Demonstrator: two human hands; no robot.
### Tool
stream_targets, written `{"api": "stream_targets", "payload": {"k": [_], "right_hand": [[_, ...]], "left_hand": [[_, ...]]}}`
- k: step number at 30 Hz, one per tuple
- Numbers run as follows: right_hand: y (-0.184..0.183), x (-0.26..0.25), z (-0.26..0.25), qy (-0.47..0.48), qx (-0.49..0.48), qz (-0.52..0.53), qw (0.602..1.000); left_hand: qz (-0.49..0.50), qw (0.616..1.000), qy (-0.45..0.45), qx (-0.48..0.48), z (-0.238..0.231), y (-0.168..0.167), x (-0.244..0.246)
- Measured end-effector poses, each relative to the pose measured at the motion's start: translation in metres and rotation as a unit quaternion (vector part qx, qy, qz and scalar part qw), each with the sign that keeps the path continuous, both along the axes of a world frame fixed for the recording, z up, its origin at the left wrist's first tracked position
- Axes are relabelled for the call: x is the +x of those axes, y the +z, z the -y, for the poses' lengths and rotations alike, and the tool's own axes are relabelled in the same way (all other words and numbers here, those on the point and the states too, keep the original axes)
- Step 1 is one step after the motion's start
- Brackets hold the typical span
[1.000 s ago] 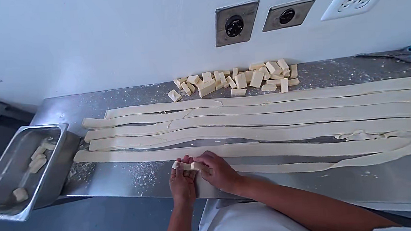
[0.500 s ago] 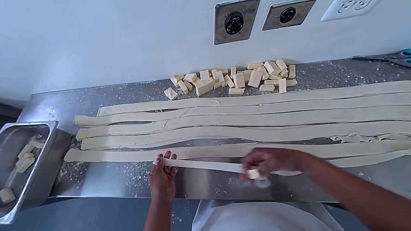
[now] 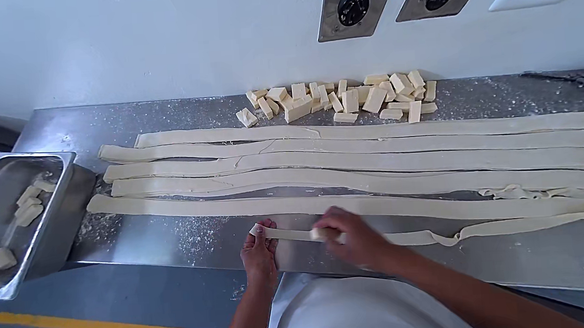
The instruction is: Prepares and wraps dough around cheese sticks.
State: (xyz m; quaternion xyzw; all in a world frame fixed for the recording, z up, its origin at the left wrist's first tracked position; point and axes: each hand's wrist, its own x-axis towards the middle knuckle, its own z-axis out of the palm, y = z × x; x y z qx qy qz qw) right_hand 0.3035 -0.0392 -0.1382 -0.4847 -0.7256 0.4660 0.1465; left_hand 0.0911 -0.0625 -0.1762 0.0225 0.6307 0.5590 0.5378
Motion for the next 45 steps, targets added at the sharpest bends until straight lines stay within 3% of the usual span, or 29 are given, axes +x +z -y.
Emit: {"api": "stream_targets", "payload": {"k": [5, 8, 14, 16, 18, 20, 23, 25, 27, 29, 31, 34, 36, 39, 43, 45], "right_hand": [[-0.029, -0.078, 0.001, 0.027, 0.066, 0.006, 0.997], [-0.031, -0.084, -0.003, 0.055, 0.052, 0.050, 0.996], [-0.041, -0.085, -0.001, 0.026, 0.083, 0.027, 0.996], [-0.045, -0.084, 0.000, 0.002, 0.081, 0.004, 0.997], [-0.050, -0.082, 0.002, -0.026, 0.095, -0.010, 0.995], [-0.053, -0.074, 0.005, -0.055, 0.106, 0.001, 0.993], [-0.048, -0.047, 0.010, -0.073, 0.100, 0.032, 0.992], [-0.040, -0.028, 0.016, -0.073, 0.074, 0.058, 0.993], [-0.040, -0.021, 0.015, -0.065, 0.050, 0.060, 0.995], [-0.040, -0.028, 0.004, -0.025, 0.034, 0.020, 0.999], [-0.028, -0.043, -0.017, 0.039, -0.057, -0.025, 0.997], [-0.020, -0.061, -0.045, 0.100, -0.222, -0.057, 0.968], [-0.017, -0.058, -0.055, 0.133, -0.225, 0.002, 0.965], [-0.006, -0.030, -0.052, 0.111, -0.164, 0.086, 0.976], [0.016, 0.006, -0.018, 0.098, -0.218, 0.118, 0.964], [0.017, 0.011, 0.003, 0.116, -0.228, 0.081, 0.963]], "left_hand": [[-0.009, 1.000, -0.001, 0.009, 0.001, -0.005, 0.001], [-0.019, 1.000, 0.013, 0.003, -0.001, -0.005, -0.005], [-0.098, 0.992, 0.065, 0.053, -0.009, 0.008, -0.039], [-0.156, 0.981, 0.000, 0.116, 0.000, 0.006, -0.026], [-0.260, 0.934, -0.128, 0.209, 0.016, -0.011, -0.004], [-0.384, 0.852, -0.238, 0.263, 0.027, -0.032, 0.017], [-0.537, 0.737, -0.315, 0.262, 0.030, -0.045, 0.026], [-0.580, 0.701, -0.326, 0.256, 0.029, -0.049, 0.024], [-0.599, 0.694, -0.302, 0.262, 0.025, -0.050, 0.023], [-0.584, 0.715, -0.273, 0.272, 0.022, -0.040, 0.018], [-0.557, 0.741, -0.238, 0.290, 0.020, -0.023, 0.009], [-0.558, 0.749, -0.205, 0.292, 0.017, -0.006, -0.011], [-0.587, 0.735, -0.212, 0.266, 0.011, -0.015, -0.026], [-0.628, 0.686, -0.291, 0.223, 0.012, -0.030, -0.041], [-0.657, 0.616, -0.371, 0.226, 0.024, -0.020, -0.046], [-0.641, 0.625, -0.377, 0.236, 0.021, -0.017, -0.048]]}}
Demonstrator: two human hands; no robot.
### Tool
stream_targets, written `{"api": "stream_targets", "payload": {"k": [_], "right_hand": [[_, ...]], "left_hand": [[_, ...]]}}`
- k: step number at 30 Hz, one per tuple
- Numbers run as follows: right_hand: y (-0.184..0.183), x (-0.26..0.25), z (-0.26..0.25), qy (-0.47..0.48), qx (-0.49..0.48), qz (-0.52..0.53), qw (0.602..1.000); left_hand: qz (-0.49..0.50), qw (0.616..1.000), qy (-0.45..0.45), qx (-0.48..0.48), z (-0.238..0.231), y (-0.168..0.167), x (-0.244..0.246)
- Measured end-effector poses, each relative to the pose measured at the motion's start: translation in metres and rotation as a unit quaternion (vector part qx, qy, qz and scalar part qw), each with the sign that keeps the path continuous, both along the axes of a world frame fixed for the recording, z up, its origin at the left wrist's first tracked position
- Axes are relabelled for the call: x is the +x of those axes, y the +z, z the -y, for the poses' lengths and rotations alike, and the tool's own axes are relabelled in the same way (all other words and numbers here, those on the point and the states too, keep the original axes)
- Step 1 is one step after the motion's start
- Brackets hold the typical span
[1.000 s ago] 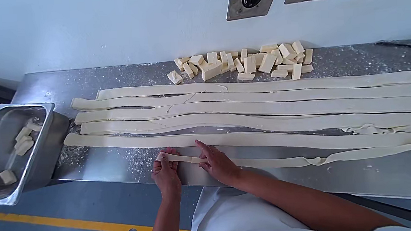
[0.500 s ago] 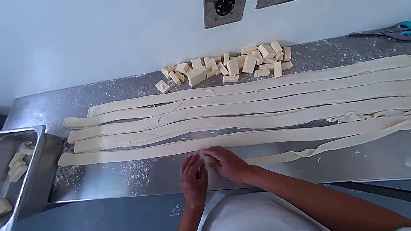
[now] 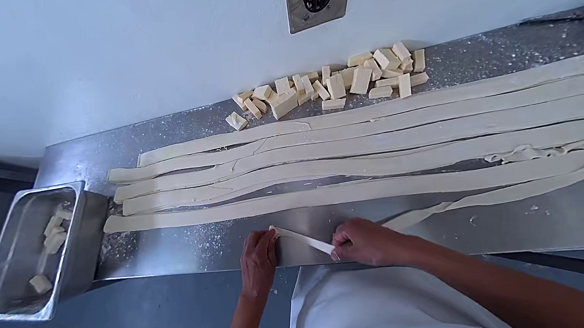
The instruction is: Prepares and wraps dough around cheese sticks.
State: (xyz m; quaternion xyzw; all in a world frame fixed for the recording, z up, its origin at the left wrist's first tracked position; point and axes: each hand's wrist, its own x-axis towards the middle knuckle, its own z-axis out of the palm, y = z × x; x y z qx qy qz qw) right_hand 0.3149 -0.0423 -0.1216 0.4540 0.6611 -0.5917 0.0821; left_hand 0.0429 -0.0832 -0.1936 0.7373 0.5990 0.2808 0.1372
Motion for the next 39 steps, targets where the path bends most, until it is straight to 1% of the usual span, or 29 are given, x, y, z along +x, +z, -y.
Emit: {"api": "stream_targets", "payload": {"k": [3, 7, 9, 12, 15, 18, 21, 23, 25, 27, 29, 31, 36, 39], "right_hand": [[-0.009, -0.001, 0.023, -0.024, -0.010, -0.075, 0.997], [-0.010, -0.001, 0.033, -0.063, -0.034, -0.113, 0.991], [-0.009, 0.002, 0.034, -0.042, -0.020, -0.112, 0.993], [-0.006, 0.010, 0.038, 0.005, 0.032, -0.104, 0.994], [0.001, 0.015, 0.037, 0.029, 0.063, -0.092, 0.993], [-0.001, 0.017, 0.040, 0.035, 0.083, -0.106, 0.990], [-0.002, 0.017, 0.040, 0.055, 0.092, -0.127, 0.986], [-0.003, 0.015, 0.039, 0.087, 0.093, -0.119, 0.985], [-0.002, 0.013, 0.038, 0.125, 0.090, -0.109, 0.982], [0.001, 0.010, 0.036, 0.150, 0.086, -0.099, 0.980], [0.002, 0.009, 0.035, 0.161, 0.089, -0.096, 0.978], [0.000, 0.006, 0.035, 0.165, 0.089, -0.108, 0.976], [-0.005, 0.001, 0.037, 0.181, 0.097, -0.135, 0.969], [-0.006, 0.003, 0.040, 0.156, 0.104, -0.146, 0.971]], "left_hand": [[0.042, 0.999, 0.031, -0.013, -0.003, -0.007, 0.000], [0.019, 0.999, 0.025, 0.006, 0.007, -0.025, 0.016], [0.022, 0.999, 0.029, 0.030, 0.006, -0.031, 0.025], [0.023, 0.998, 0.043, 0.047, 0.001, -0.034, 0.027], [0.023, 0.999, -0.009, 0.023, 0.007, -0.025, 0.028], [0.052, 0.998, -0.020, -0.009, 0.003, -0.017, 0.020], [0.065, 0.997, -0.030, -0.010, 0.002, -0.022, 0.023], [0.069, 0.997, -0.017, 0.000, 0.001, -0.023, 0.030], [0.052, 0.998, 0.013, 0.023, -0.002, -0.024, 0.037], [0.022, 0.999, -0.009, 0.034, -0.001, -0.024, 0.043], [0.014, 0.999, -0.045, 0.011, 0.005, -0.017, 0.046], [0.028, 0.999, -0.041, -0.017, 0.004, -0.010, 0.039], [0.039, 0.999, -0.021, 0.003, 0.002, -0.024, 0.044], [0.022, 1.000, 0.007, 0.017, -0.002, -0.026, 0.048]]}}
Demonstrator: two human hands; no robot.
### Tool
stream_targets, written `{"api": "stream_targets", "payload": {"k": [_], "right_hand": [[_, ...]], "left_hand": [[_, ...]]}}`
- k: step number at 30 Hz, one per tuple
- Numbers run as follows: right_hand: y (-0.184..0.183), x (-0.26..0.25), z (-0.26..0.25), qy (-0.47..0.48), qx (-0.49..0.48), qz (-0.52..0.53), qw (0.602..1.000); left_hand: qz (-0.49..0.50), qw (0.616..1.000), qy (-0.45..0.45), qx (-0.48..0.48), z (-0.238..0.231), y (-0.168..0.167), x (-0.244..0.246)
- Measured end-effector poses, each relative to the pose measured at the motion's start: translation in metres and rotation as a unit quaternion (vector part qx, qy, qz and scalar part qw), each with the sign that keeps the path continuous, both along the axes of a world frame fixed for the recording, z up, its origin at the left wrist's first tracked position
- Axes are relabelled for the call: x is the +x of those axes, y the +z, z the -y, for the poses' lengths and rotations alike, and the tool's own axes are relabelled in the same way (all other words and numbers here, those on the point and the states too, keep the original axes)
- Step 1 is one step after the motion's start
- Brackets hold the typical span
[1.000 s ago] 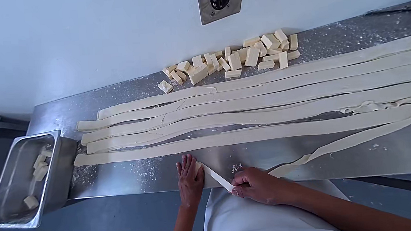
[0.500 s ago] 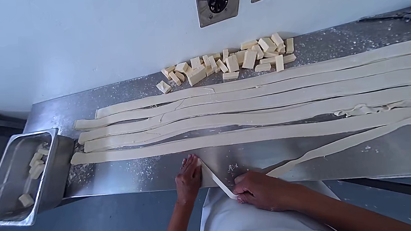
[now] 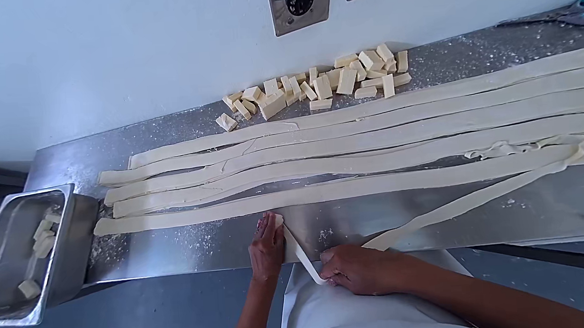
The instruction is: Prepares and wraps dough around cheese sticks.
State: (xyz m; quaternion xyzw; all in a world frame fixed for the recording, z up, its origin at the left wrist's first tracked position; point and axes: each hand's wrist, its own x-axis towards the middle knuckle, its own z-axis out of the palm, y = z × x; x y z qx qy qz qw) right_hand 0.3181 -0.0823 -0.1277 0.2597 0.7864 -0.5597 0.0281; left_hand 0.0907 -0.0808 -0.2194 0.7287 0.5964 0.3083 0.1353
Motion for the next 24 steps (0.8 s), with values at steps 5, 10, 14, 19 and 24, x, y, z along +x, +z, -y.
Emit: {"api": "stream_targets", "payload": {"k": [5, 10, 14, 19, 24], "right_hand": [[-0.005, 0.006, 0.004, -0.083, -0.017, -0.027, 0.996], [-0.008, 0.005, 0.006, -0.102, -0.021, -0.043, 0.994], [-0.007, 0.006, 0.005, -0.072, -0.012, -0.032, 0.997], [-0.007, 0.006, 0.002, -0.060, -0.023, -0.024, 0.998], [-0.009, 0.005, 0.001, -0.062, -0.024, -0.043, 0.997]], "left_hand": [[-0.019, 0.996, -0.084, -0.012, 0.013, 0.007, 0.001], [0.027, 0.996, -0.087, 0.004, 0.009, -0.003, 0.001], [0.019, 0.998, -0.048, 0.023, 0.003, -0.003, 0.008], [0.018, 0.994, -0.105, -0.006, 0.008, 0.008, 0.007], [0.057, 0.995, -0.079, -0.001, 0.001, -0.003, 0.016]]}}
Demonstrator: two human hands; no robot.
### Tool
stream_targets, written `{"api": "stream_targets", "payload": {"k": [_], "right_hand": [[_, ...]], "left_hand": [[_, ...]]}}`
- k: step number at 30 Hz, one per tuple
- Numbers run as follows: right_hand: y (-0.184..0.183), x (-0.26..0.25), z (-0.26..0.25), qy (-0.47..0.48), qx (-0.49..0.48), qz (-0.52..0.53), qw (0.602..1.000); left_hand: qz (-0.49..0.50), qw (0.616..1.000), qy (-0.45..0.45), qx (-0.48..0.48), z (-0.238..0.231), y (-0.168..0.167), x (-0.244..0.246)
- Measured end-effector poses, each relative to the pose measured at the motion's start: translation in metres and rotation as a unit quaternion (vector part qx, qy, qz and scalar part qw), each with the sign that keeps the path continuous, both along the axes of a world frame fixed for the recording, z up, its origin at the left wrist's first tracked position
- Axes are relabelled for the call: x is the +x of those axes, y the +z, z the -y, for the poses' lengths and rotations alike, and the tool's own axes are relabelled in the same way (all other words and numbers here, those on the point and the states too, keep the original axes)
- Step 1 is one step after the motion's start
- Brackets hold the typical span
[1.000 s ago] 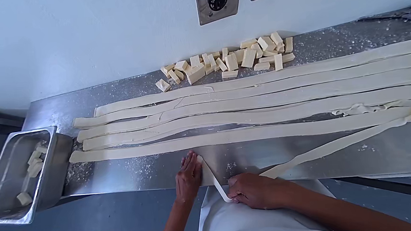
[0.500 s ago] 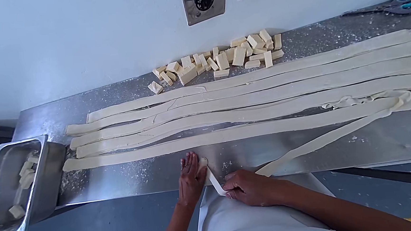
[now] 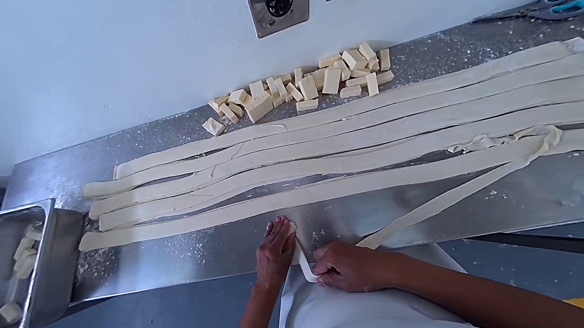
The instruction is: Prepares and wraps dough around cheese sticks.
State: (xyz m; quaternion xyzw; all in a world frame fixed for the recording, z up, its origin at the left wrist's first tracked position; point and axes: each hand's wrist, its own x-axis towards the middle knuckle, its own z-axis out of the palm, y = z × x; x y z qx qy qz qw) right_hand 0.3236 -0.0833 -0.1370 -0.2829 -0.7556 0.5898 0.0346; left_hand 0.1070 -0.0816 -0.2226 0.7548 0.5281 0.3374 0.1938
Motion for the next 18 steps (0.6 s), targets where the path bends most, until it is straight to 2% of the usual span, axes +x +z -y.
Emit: {"api": "stream_targets", "payload": {"k": [3, 7, 10, 15, 18], "right_hand": [[-0.001, 0.002, 0.001, -0.005, -0.007, -0.002, 1.000], [-0.002, 0.005, 0.002, -0.031, -0.014, 0.003, 0.999], [-0.002, 0.005, 0.005, -0.040, -0.026, 0.001, 0.999], [0.000, 0.008, 0.004, -0.023, -0.040, 0.006, 0.999], [0.002, 0.010, 0.003, -0.050, -0.044, 0.015, 0.998]], "left_hand": [[-0.015, 0.999, 0.026, 0.022, -0.007, -0.002, -0.003], [-0.009, 0.999, -0.050, 0.009, 0.001, 0.006, -0.007], [0.015, 1.000, -0.005, -0.007, -0.001, 0.004, -0.010], [-0.005, 1.000, 0.020, 0.011, -0.005, -0.004, 0.000], [-0.027, 0.999, -0.012, 0.027, -0.002, -0.003, -0.005]]}}
